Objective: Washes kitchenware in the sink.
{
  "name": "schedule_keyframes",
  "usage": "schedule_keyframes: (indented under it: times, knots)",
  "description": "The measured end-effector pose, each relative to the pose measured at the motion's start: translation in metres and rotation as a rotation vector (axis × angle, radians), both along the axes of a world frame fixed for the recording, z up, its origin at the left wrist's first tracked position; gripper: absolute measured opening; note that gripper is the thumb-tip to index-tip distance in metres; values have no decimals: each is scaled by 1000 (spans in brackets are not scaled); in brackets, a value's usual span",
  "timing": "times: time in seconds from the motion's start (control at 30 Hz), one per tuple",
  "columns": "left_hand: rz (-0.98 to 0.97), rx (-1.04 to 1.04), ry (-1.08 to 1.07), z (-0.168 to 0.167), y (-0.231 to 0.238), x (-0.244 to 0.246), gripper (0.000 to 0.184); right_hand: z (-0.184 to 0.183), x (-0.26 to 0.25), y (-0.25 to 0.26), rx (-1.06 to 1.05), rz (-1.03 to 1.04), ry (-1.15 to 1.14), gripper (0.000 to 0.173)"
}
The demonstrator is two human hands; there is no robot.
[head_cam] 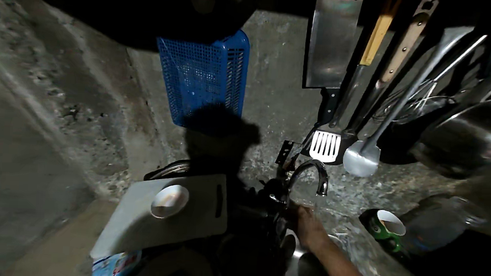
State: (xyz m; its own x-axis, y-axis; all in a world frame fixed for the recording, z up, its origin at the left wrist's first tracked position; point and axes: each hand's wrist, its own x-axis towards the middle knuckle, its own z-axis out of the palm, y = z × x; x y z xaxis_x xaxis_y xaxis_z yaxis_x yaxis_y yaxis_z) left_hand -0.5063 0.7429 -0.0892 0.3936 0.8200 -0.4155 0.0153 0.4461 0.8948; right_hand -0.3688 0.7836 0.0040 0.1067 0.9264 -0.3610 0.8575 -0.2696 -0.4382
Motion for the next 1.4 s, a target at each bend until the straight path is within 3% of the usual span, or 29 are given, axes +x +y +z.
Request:
schedule_keyframes:
  times: [0.1,0.23,0.33,0.4,0.5,0.57,0.73,0.83,0.93,1.0,1.07,1.13,1.27,1.33,1.4]
  knots:
    - [33,-86,-85,-11,-4,16,26,1,20,-2,-218,55,49,44]
    - [118,-167,-134,-32,3,38,20,10,23,-2,-220,-61,236,23]
    - [155,-212,-139,-29,4,40,19,10,17,-2,-222,-100,279,18]
    - [98,-233,-148,-18,5,37,21,-3,14,-4,-131,-162,272,21]
    - [39,-240,-154,-22,5,33,18,-38,15,-13,-82,-114,89,46]
    - [22,-268,-151,-31,8,33,17,-59,13,-18,-93,-109,78,44]
    - [117,-315,-205,-51,10,37,11,-100,6,-12,132,-503,273,32]
    - [150,-242,-72,-44,5,28,14,-121,-8,-21,232,-533,537,29]
    - [110,-162,-12,-36,-1,21,18,-118,-4,-23,168,-404,313,34]
    - [40,-170,31,-33,-4,23,20,-120,0,-18,178,-519,304,36]
    - [-20,-108,160,-12,-4,19,23,-132,-6,-15,287,-690,499,32]
    - [-89,-62,314,13,-5,6,38,-142,-18,-19,277,-698,626,30]
    - [32,-152,4,-31,3,11,19,-135,-13,-12,226,-608,417,37]
    - [35,-217,-92,-48,5,13,16,-140,-16,-14,311,-715,498,37]
    - [10,-233,-83,-51,13,9,18,-145,-28,-18,396,-756,685,26]
